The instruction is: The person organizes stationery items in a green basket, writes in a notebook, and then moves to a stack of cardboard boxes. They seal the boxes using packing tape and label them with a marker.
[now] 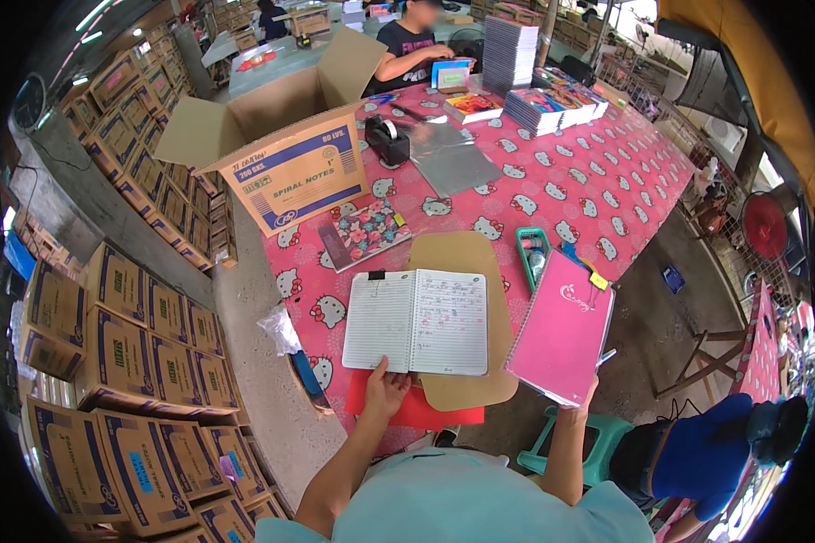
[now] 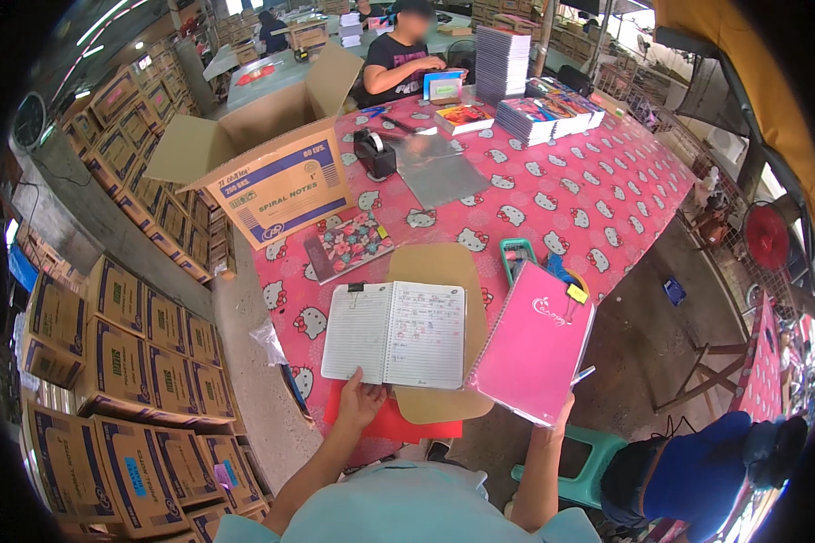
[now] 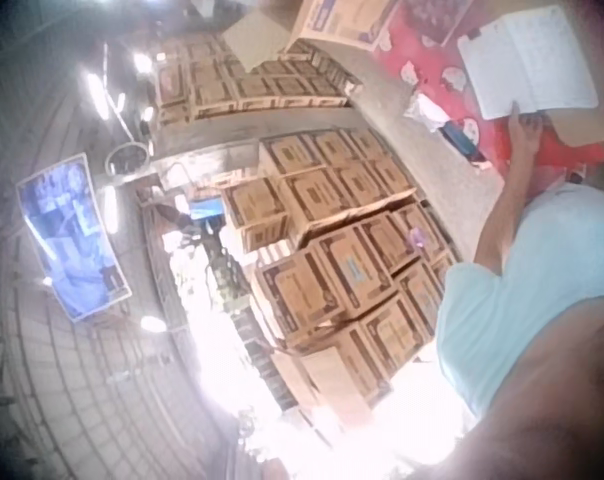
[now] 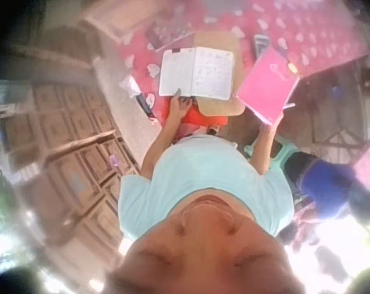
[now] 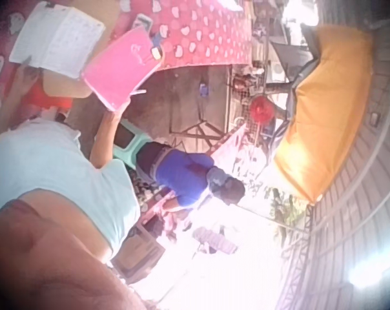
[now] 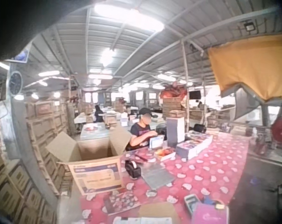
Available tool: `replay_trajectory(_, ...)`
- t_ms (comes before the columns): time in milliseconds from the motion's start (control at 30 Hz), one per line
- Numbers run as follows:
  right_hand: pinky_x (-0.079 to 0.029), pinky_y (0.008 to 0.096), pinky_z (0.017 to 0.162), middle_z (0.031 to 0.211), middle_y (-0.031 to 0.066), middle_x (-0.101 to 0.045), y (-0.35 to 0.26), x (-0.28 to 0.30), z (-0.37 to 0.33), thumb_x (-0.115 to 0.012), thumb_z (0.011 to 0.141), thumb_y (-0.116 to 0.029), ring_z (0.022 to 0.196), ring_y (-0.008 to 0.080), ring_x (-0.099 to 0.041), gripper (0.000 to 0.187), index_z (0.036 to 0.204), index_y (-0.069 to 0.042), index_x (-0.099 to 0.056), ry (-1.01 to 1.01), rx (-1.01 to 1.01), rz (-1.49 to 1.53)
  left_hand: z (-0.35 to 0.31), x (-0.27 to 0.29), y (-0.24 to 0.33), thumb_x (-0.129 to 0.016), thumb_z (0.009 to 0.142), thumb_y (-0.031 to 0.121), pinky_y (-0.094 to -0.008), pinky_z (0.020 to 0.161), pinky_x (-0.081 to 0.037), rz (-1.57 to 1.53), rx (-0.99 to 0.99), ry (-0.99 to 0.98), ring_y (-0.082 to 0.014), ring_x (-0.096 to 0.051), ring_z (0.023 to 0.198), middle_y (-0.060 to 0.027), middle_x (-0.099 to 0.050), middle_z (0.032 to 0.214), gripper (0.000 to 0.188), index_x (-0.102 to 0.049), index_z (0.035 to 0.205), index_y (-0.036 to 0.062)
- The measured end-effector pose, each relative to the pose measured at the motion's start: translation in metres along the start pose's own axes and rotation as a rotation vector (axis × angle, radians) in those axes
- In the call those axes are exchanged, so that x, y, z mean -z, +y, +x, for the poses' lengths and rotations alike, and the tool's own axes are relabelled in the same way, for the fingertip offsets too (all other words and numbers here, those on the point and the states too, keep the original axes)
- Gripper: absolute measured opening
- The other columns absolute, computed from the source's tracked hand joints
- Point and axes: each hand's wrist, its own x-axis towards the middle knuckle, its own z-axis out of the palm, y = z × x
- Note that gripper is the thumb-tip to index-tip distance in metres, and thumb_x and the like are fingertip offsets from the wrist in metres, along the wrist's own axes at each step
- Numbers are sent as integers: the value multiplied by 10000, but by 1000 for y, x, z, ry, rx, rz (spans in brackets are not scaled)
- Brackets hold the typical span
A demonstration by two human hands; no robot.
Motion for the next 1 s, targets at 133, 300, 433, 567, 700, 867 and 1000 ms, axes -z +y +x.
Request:
replay_trajectory(133,-550,320,675,896,97,-626,12,-6,12,-491,894,-137,769,198,-637,250,1053,40,-568,-58,-85,75,6,8,-3,-616,866,378,-401,897,-387,-9,1,62,-216,-475,1026,-63,-524,1110,420,-498,1175,118)
replay_trajectory(300,-554,324,685,919,107,-628,17,-36,22,-485,896,-135,786,209,-642,266,1069,53,-559,-153,-134,145,-9,-4,1,-548,908,414,-399,883,-402,192,-108,66,-191,-509,985,-43,-577,1028,424,-498,1183,95)
replay_trajectory(433,-548,320,686,928,122,-626,30,-50,36,-541,874,-181,778,219,-641,329,1109,48,-538,-90,-153,72,-16,-8,4,-514,932,391,-375,811,-450,372,-212,-32,-201,-535,961,-83,-571,1087,415,-505,1156,42)
replay_trajectory(567,-537,342,761,998,115,-623,46,-51,50,-574,862,-262,881,229,-630,404,1146,23,-530,-171,-221,218,-30,-22,0,-519,938,366,-337,756,-495,462,-279,-26,-181,-586,898,-83,-618,998,411,-548,1088,-15)
replay_trajectory(700,-535,347,766,1009,104,-623,43,-78,52,-608,834,-351,907,226,-622,475,1139,6,-537,-267,-324,116,-32,-21,-3,-533,933,357,-314,719,-522,489,-297,42,-167,-595,850,-81,-629,954,403,-574,1059,-23)
replay_trajectory(867,-541,343,741,996,101,-628,80,-50,74,-640,788,-433,880,229,-630,546,1119,-7,-554,-355,-421,217,-26,-17,-9,-557,923,346,-294,707,-512,488,-294,106,-145,-579,829,-67,-622,955,375,-590,1043,-7)
replay_trajectory(1000,-540,341,744,998,98,-628,82,-59,77,-637,786,-488,874,227,-631,589,1125,-13,-557,-312,-391,88,-24,-13,-11,-574,916,330,-278,698,-498,548,-305,130,-123,-563,835,-51,-609,969,361,-586,1060,-1)
